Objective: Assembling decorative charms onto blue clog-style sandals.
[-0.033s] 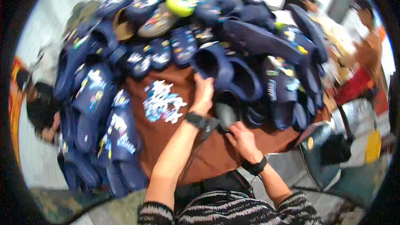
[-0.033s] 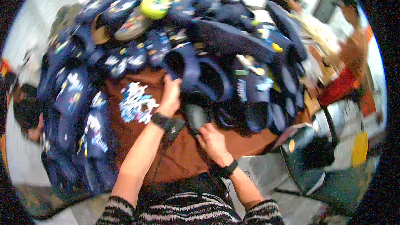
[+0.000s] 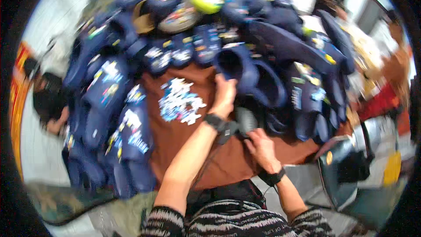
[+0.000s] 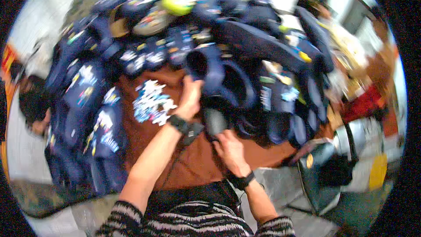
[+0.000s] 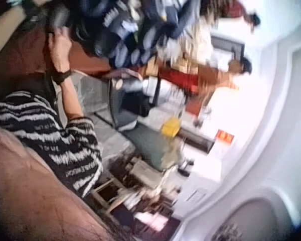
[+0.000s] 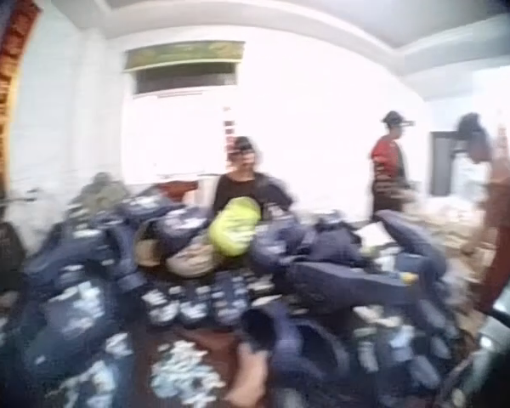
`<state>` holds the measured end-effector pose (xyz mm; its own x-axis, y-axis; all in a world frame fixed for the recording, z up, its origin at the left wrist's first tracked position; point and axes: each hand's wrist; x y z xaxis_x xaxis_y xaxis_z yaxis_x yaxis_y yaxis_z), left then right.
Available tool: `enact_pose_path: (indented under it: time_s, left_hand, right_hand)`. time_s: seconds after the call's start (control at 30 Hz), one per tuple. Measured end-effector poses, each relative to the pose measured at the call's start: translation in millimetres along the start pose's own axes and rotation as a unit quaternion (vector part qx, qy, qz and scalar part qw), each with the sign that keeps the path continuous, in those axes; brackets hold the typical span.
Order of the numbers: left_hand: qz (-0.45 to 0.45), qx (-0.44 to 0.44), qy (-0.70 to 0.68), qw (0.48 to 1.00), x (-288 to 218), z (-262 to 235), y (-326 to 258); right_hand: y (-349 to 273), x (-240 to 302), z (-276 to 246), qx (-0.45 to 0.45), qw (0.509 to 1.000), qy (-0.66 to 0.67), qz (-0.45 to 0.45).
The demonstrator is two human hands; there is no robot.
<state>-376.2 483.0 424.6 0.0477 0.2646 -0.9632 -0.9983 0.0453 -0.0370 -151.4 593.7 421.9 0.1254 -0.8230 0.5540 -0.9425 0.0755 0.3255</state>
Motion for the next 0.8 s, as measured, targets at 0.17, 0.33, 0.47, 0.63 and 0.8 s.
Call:
enact_pose_path:
  time_s: [0.17, 0.33, 0.47, 0.63, 0.8]
  left_hand:
    - [-0.031, -0.030, -0.004, 0.999, 0.1, 20.1, -5.9]
    - [-0.027, 0.002, -0.122, 0.992, -7.3, 0.4, -14.9]
    - [-0.050, -0.051, -0.071, 0.995, -5.1, 0.6, -18.6]
    - [-0.071, -0.053, -0.033, 0.995, -13.8, -16.3, -38.4]
    - [0.033, -0.041, -0.017, 0.998, -23.6, -50.4, -98.7]
  right_hand:
    - [-2.1, -6.5, -10.5, -0.002, 0.999, -0.021, 0.029]
    - [-3.1, 5.6, -9.1, 0.017, 0.999, 0.003, 0.027]
    - [-6.4, -6.3, -7.0, 0.003, 1.000, 0.004, 0.007]
    - [-6.2, -5.5, -6.3, -0.006, 1.000, -0.005, -0.002]
    - [-7.9, -7.6, -1.8, -0.040, 0.999, 0.009, 0.006]
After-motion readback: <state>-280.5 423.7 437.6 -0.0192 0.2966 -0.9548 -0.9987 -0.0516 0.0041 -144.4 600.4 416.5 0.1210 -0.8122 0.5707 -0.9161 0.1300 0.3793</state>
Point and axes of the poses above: each hand's wrist, its own y-axis towards the middle knuckle, its own z-axis out of the palm, x = y × z, and after that the axes turned 7 degrees about -x, right-handed
